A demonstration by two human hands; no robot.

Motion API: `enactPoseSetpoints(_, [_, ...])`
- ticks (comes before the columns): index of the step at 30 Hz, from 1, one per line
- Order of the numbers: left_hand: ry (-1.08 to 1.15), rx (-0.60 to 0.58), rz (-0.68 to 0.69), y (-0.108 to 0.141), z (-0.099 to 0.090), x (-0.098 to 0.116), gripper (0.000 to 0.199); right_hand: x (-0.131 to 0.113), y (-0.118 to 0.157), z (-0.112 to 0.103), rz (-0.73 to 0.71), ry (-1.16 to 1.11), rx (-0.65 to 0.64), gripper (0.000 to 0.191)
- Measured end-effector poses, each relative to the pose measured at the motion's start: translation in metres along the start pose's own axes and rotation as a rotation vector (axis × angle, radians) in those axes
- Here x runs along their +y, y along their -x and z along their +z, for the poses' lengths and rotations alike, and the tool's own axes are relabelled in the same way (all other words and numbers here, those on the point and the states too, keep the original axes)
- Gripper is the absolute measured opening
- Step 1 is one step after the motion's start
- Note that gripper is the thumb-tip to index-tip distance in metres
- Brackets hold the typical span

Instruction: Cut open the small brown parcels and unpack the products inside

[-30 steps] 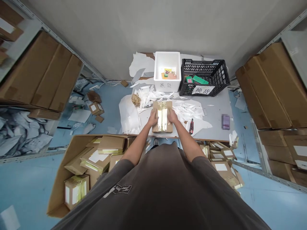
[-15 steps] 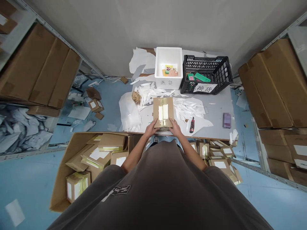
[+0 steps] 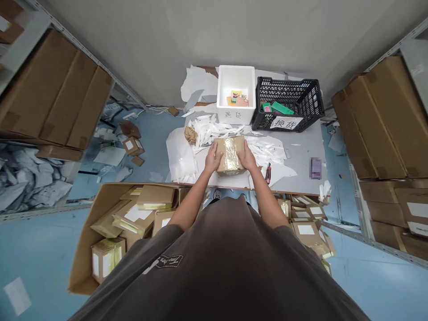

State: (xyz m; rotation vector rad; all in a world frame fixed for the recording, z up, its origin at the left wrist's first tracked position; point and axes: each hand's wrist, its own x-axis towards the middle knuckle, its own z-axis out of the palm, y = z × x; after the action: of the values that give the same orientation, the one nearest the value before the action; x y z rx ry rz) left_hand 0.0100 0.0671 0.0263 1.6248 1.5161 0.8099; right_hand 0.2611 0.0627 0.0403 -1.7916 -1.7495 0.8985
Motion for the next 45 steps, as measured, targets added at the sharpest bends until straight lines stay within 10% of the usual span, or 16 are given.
enactPoseSetpoints(6, [-0.048,-0.285,0.088,0.057,-0.014,-0.003,0.117,0.015,0.072,-0.011,-0.110,0.055,-0.179,0.097])
enactPoseSetpoints(10, [-0.021,-0.168,0.018,0.081,-0.009,0.003,0.094,0.008,0.092,-0.002,-0.042,0.058,-0.079,0.083])
enactPoseSetpoints(17, [0.047,0.034,-0.052,0.025,-0.019,0.017,0.088,0.007,0.021,-0.019,0.039,0.053,0.071,0.088])
enactPoseSetpoints(21, [-0.080,-0.184,-0.103,0.000,0.004,0.002,0.106,0.012,-0.026,0.010,0.137,0.083,-0.067,0.093])
enactPoseSetpoints(26, [-0.380,-0.399,-0.185,0.002,-0.002,-0.019,0.114,0.025,-0.020,0.034,0.151,0.157,-0.179,0.087])
enactPoseSetpoints(34, [-0.815,-0.859,0.064,-0.036,-0.027,-0.011,0.165,0.108,0.030,-0.007,0.238,0.187,-0.010,0.081])
enactPoseSetpoints(45, [-0.771,-0.642,-0.159,-0.035,0.012,-0.006,0.160,0.238,0.047,-0.023,0.741,0.249,-0.111,0.053])
